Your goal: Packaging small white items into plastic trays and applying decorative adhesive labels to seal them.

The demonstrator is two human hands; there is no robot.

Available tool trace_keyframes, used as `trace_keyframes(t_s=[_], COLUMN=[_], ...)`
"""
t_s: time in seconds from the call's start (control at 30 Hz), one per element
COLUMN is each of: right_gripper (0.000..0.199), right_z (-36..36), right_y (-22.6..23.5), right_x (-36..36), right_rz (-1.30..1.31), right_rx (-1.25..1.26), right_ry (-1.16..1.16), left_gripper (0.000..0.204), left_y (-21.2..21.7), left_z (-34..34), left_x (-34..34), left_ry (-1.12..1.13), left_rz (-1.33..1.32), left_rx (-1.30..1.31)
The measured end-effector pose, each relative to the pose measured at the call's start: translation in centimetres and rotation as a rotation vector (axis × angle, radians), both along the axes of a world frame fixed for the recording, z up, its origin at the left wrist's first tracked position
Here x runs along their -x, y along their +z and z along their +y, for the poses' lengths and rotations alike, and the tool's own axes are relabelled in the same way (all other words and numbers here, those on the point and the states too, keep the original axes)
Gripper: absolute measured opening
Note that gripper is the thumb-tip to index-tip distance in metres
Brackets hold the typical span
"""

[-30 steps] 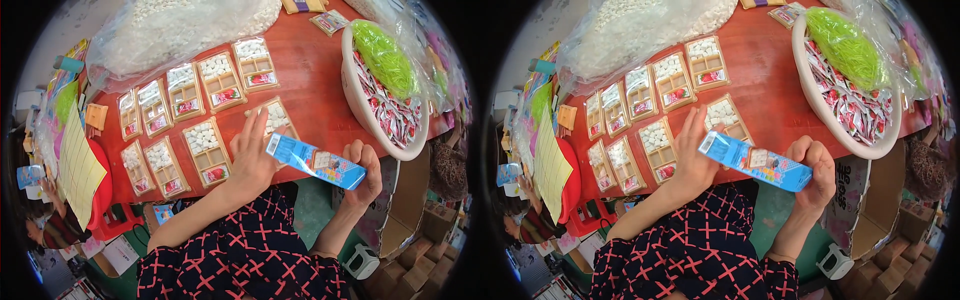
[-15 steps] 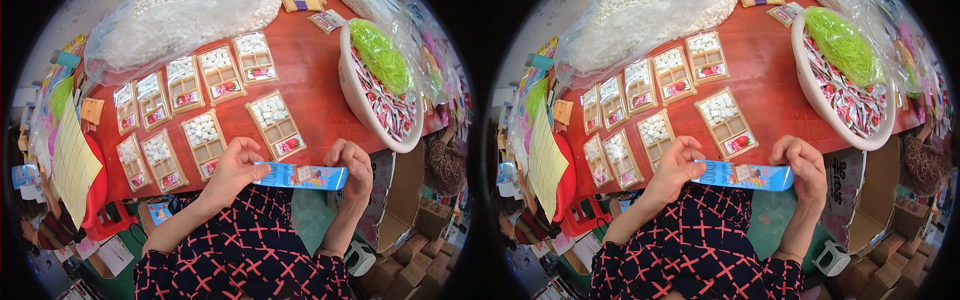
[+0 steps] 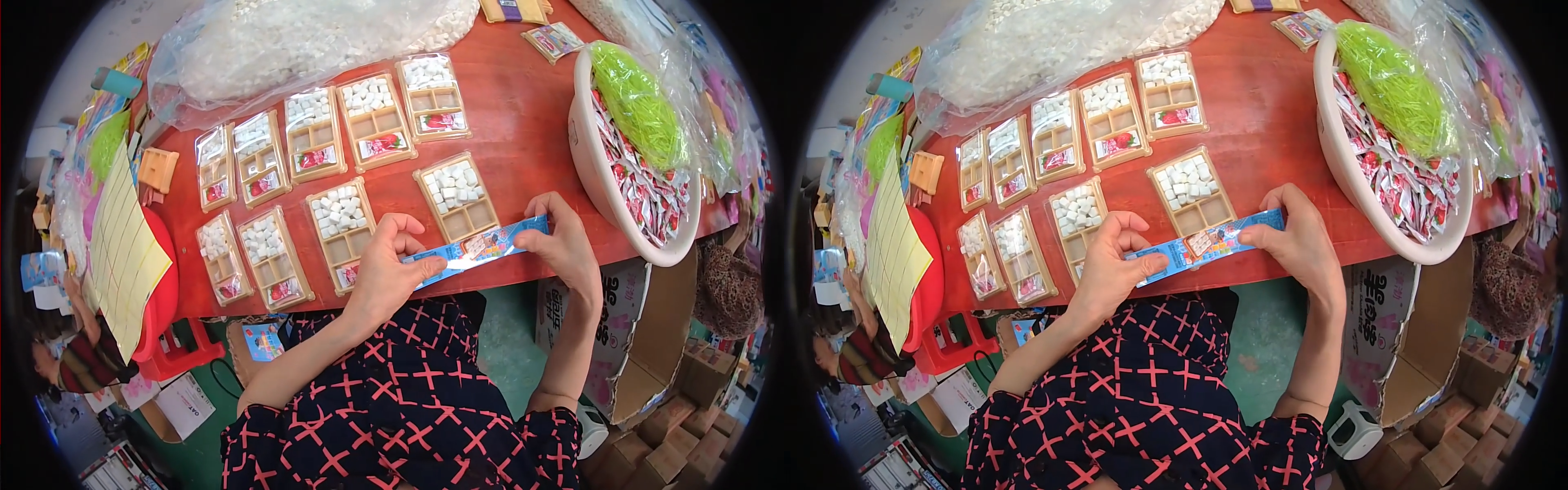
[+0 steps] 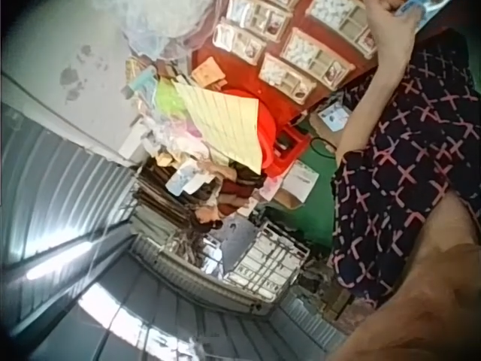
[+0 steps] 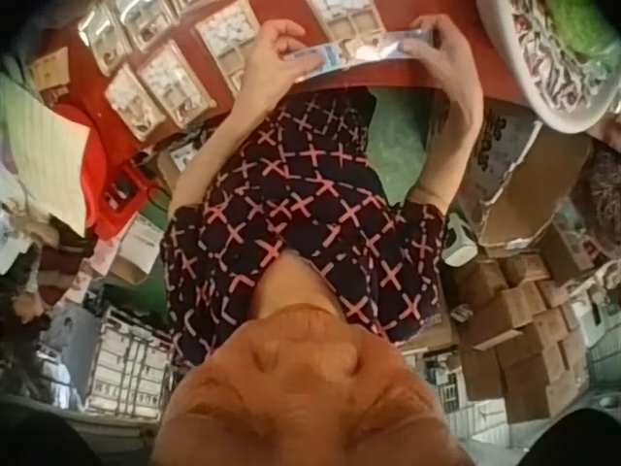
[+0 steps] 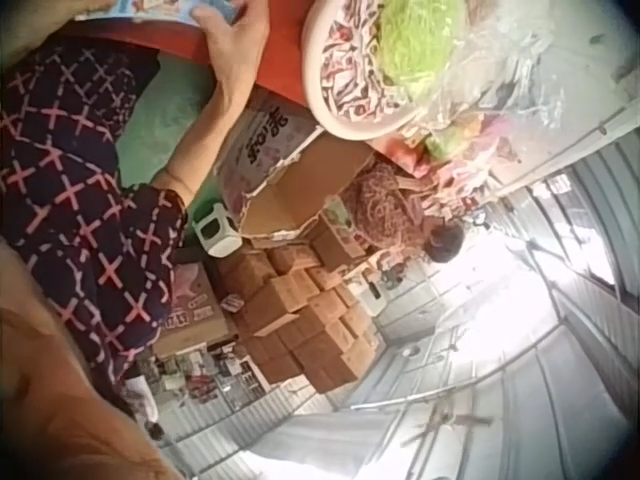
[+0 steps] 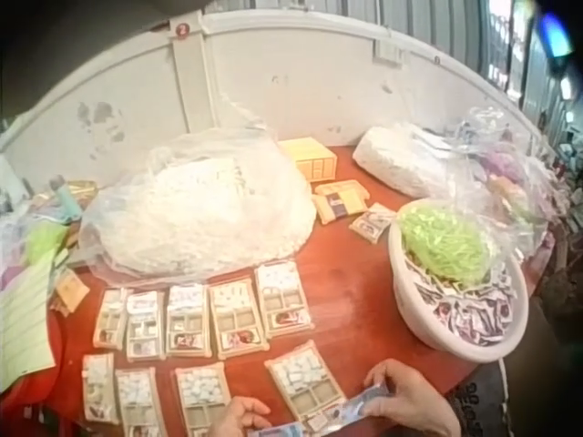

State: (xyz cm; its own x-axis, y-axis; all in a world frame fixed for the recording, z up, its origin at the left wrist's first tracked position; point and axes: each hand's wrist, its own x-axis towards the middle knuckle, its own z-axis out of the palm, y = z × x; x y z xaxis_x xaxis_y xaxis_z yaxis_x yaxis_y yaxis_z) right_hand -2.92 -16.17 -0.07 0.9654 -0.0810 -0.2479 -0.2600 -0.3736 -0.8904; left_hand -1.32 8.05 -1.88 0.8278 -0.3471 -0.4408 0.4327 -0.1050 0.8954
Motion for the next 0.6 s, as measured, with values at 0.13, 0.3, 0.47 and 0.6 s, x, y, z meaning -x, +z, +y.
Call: trace_keyframes(t_s=[0.13,0.3,0.47,0.6], right_gripper=[0.040,0.041,0.041,0.041], right_z=[1.5,2.0,1.9,2.6], right_y=[0.0,-0.4,-1.1,-1.2], right_x=[-1.9,-3.5,-4.3,-4.7], right_rz=[0.021,0.018,0.042,0.072], right_rx=[0.398,0.478,0.508,0.592], right_ry=[-0.027,-0.044,-0.027,-0.031], left_gripper=[0.040,0.039,0.039,0.040], left_y=[-0.9,-1.2,-1.5,-1.8], left_z=[-0.2,-0.8,-1.0,-1.2], left_x=[-0.3,-1.0,-1.3,-1.7], left_ry=[0.016,0.065,0.055,0.026], left_rz=[-0.008,-0.046,-0.036,-0.103], left_rx=[-0.028,-0.040,-0.100,-0.228])
